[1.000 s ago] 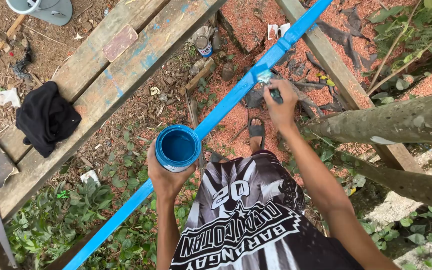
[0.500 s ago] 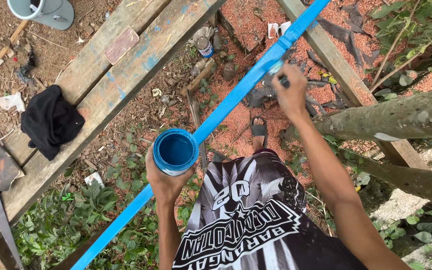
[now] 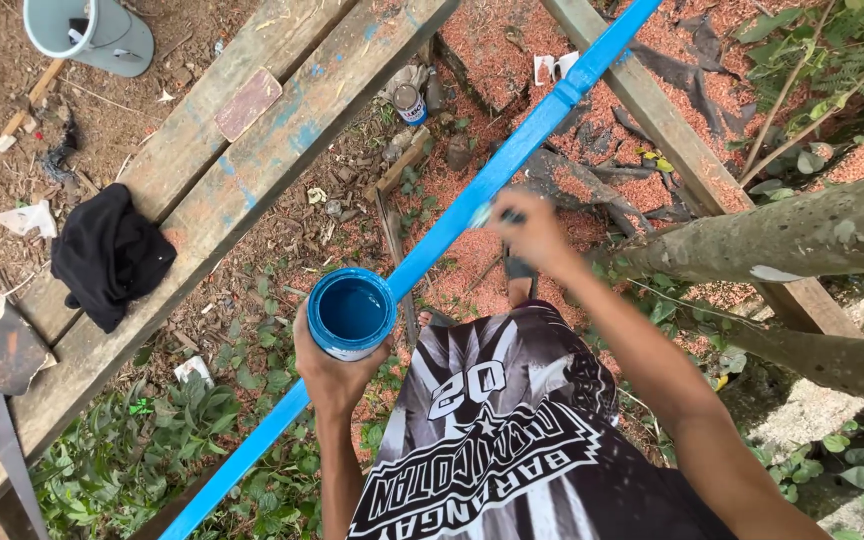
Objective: Painting a blue PVC pipe using a paintbrush and blue paint in an outdoor workshop area
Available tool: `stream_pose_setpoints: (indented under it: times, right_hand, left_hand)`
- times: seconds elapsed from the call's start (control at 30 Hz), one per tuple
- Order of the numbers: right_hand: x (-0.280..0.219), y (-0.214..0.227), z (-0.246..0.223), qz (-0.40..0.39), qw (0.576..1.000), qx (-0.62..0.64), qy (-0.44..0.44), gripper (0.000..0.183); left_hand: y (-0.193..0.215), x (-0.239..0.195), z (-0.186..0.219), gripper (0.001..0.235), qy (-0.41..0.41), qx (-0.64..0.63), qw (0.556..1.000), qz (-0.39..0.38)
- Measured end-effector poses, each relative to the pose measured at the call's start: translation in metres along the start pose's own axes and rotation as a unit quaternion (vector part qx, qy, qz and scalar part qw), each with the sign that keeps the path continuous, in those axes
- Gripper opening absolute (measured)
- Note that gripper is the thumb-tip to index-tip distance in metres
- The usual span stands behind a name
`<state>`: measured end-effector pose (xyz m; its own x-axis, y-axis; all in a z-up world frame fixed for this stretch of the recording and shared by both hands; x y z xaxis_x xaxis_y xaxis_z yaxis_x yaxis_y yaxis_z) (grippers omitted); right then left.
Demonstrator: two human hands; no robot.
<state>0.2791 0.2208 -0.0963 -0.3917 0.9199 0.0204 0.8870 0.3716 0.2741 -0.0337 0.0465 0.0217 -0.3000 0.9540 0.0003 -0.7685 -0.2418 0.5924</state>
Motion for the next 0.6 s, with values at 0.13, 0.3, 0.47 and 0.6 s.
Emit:
stream_pose_setpoints:
  times: [0.13, 0.3, 0.47, 0.6]
  right_hand:
    - [0.02, 0.071, 0.003, 0.093, 0.979, -0.18, -0.022, 0.02]
    - [0.015, 0.012, -0.038, 0.035, 0.963, -0.269, -0.016, 0.015]
    - [-0.029, -0.1, -0.034, -0.169, 0.984, -0.042, 0.027, 0.021]
    - [0.01, -0.045, -0.007, -0.079, 0.995, 0.017, -0.057, 0.017]
  left_hand:
    - [0.005, -0.007, -0.014, 0.12, 0.01, 0.009, 1.0, 0.013]
    - [0.002, -0.012, -0.02, 0.121, 0.002, 0.004, 1.0, 0.02]
    - [-0.003, -0.008, -0.011, 0.117, -0.009, -0.004, 1.0, 0.001]
    - [0.0, -0.009, -0.011, 0.117, -0.013, -0.01, 1.0, -0.012]
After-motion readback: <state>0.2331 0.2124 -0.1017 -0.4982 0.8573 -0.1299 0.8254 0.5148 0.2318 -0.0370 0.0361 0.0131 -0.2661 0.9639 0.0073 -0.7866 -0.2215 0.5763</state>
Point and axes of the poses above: each hand's wrist, its own x-axis towards the middle knuckle, its own y-axis out of the back of the hand, z = x × y, the point moved 6 cm from there along x, towards the middle knuckle, and after that the axes turned 8 degrees about -z, right-handed, at the moved point
